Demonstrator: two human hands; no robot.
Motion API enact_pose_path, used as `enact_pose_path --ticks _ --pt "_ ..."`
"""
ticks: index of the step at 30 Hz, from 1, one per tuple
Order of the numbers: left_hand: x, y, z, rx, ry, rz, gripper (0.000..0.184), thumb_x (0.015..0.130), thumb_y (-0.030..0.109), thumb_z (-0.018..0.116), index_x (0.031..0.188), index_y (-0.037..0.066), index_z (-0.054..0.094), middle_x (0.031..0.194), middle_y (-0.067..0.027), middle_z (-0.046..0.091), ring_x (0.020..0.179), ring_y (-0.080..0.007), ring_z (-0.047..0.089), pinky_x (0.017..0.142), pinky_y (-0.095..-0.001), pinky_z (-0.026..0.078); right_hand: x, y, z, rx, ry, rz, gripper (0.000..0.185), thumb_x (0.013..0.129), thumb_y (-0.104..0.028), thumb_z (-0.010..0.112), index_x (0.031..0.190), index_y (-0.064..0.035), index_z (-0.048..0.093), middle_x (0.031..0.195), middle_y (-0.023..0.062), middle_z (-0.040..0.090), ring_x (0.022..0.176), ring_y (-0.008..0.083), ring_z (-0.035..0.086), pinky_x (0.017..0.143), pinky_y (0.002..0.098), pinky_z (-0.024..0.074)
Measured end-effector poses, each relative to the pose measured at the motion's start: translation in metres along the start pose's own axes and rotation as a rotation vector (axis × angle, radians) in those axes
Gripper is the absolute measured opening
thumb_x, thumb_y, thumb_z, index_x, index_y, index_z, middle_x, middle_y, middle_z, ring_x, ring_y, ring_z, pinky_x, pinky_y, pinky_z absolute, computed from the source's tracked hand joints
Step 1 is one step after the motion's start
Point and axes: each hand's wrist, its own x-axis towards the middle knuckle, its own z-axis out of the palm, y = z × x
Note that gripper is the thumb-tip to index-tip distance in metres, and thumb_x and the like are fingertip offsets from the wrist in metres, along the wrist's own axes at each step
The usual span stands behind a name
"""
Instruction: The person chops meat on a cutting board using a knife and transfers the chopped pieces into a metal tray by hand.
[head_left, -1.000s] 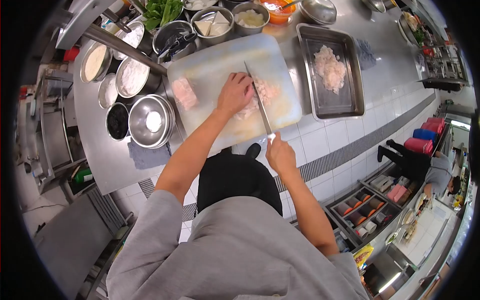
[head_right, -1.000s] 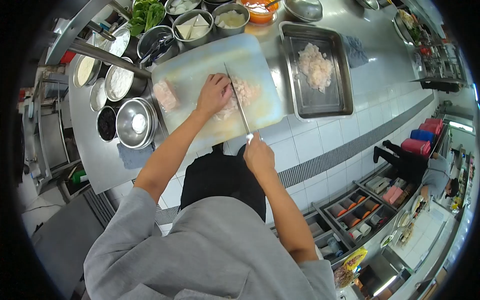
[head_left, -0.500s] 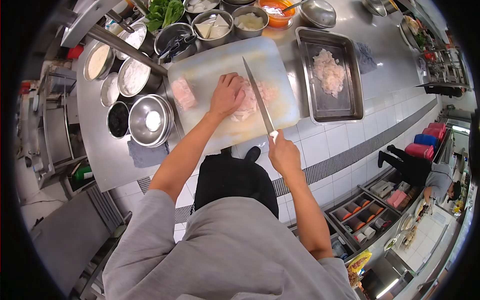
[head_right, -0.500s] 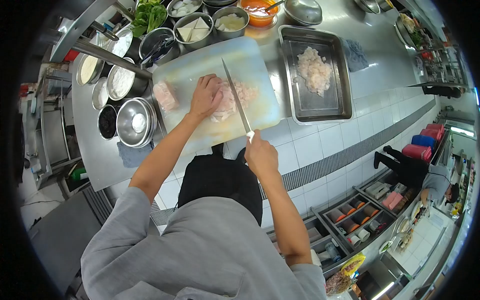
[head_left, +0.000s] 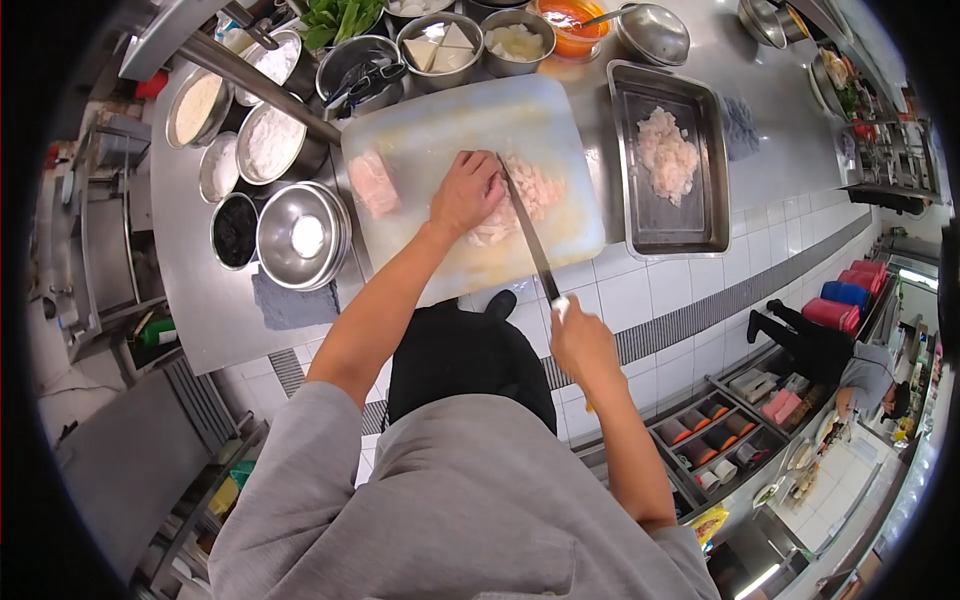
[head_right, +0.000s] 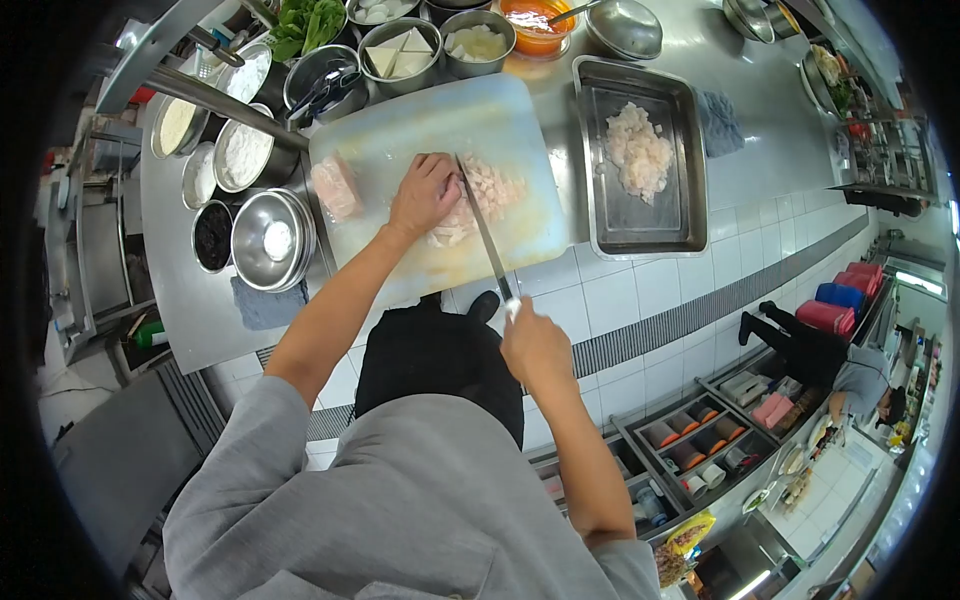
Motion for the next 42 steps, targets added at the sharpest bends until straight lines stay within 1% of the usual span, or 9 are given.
enact_pose_path --ticks 10,15,17,18,20,23,35,37,42 --pt "0.003 -0.001 0.002 0.012 0.002 0.007 0.015 0.078 0.006 0.065 0.093 0.003 0.061 0.098 -0.0126 0.062 0.094 -0.0356 0.057 0.084 -0.0432 0.050 0.003 0.014 0.029 0.014 -0.021 0.061 0.036 0.100 -0.025 0.051 0.117 0.0064 0.052 0.077 0.0287 0.068 0.075 0.0466 0.069 0.070 0.0540 0.0555" --pt "-0.013 0.008 -0.007 0.004 -0.012 -0.033 0.016 0.080 0.007 0.063 0.096 0.004 0.061 0.101 -0.0127 0.061 0.095 -0.0358 0.057 0.084 -0.0428 0.050 0.035 0.006 0.039 0.047 0.129 -0.025 0.032 0.100 -0.024 0.051 0.115 0.0046 0.053 0.075 0.0272 0.068 0.071 0.0462 0.068 0.066 0.0542 0.0543" --pt "-0.009 0.012 -0.019 -0.278 -0.042 -0.356 0.019 0.081 0.008 0.063 0.099 0.004 0.061 0.103 -0.0126 0.062 0.096 -0.0357 0.057 0.084 -0.0427 0.051 0.036 0.000 0.015 0.029 0.126 -0.029 0.032 0.100 -0.024 0.051 0.114 0.0043 0.053 0.074 0.0271 0.068 0.071 0.0462 0.068 0.066 0.0543 0.0542" --pt "-0.012 0.011 -0.021 -0.276 -0.046 -0.361 0.019 0.081 0.008 0.063 0.099 0.004 0.061 0.103 -0.0126 0.062 0.096 -0.0357 0.057 0.084 -0.0427 0.051 0.031 -0.002 0.007 0.010 0.102 -0.028 0.031 0.100 -0.024 0.051 0.114 0.0040 0.053 0.074 0.0269 0.067 0.071 0.0461 0.068 0.066 0.0544 0.0541" --pt "-0.009 0.004 -0.023 -0.110 0.080 -0.163 0.019 0.081 0.007 0.064 0.099 0.004 0.062 0.104 -0.0121 0.062 0.097 -0.0350 0.057 0.083 -0.0420 0.051 0.014 -0.005 -0.004 0.047 0.108 -0.033 0.029 0.100 -0.024 0.051 0.112 0.0029 0.053 0.073 0.0269 0.067 0.071 0.0457 0.068 0.066 0.0545 0.0542" --pt "-0.003 -0.007 -0.014 -0.014 -0.018 0.060 0.019 0.082 0.007 0.065 0.100 0.003 0.063 0.106 -0.0122 0.063 0.094 -0.0339 0.058 0.082 -0.0419 0.051 0.001 -0.011 -0.008 -0.002 0.042 -0.021 0.028 0.100 -0.023 0.051 0.111 0.0025 0.053 0.073 0.0266 0.067 0.070 0.0456 0.068 0.065 0.0544 0.0542" --pt "-0.004 -0.009 -0.006 0.012 -0.038 0.037 0.017 0.078 0.008 0.069 0.093 0.004 0.061 0.098 -0.0116 0.062 0.093 -0.0343 0.057 0.083 -0.0425 0.051 0.003 -0.010 0.009 -0.011 -0.069 0.062 0.028 0.100 -0.024 0.050 0.108 0.0026 0.054 0.079 0.0276 0.068 0.079 0.0465 0.068 0.072 0.0540 0.0548" --pt "-0.004 -0.008 -0.005 0.010 -0.041 0.031 0.017 0.078 0.008 0.069 0.092 0.004 0.061 0.097 -0.0117 0.062 0.092 -0.0342 0.057 0.082 -0.0427 0.051 0.036 -0.015 0.027 0.076 0.025 0.007 0.029 0.100 -0.025 0.051 0.108 0.0024 0.054 0.080 0.0279 0.068 0.080 0.0468 0.068 0.074 0.0551 0.0544" --pt "-0.002 -0.006 -0.005 0.044 -0.013 0.006 0.017 0.078 0.008 0.068 0.092 0.004 0.059 0.095 -0.0118 0.061 0.091 -0.0341 0.057 0.081 -0.0431 0.051 0.005 -0.006 0.020 0.029 -0.012 0.049 0.028 0.100 -0.025 0.051 0.108 0.0022 0.053 0.080 0.0285 0.068 0.077 0.0468 0.068 0.069 0.0549 0.0547"
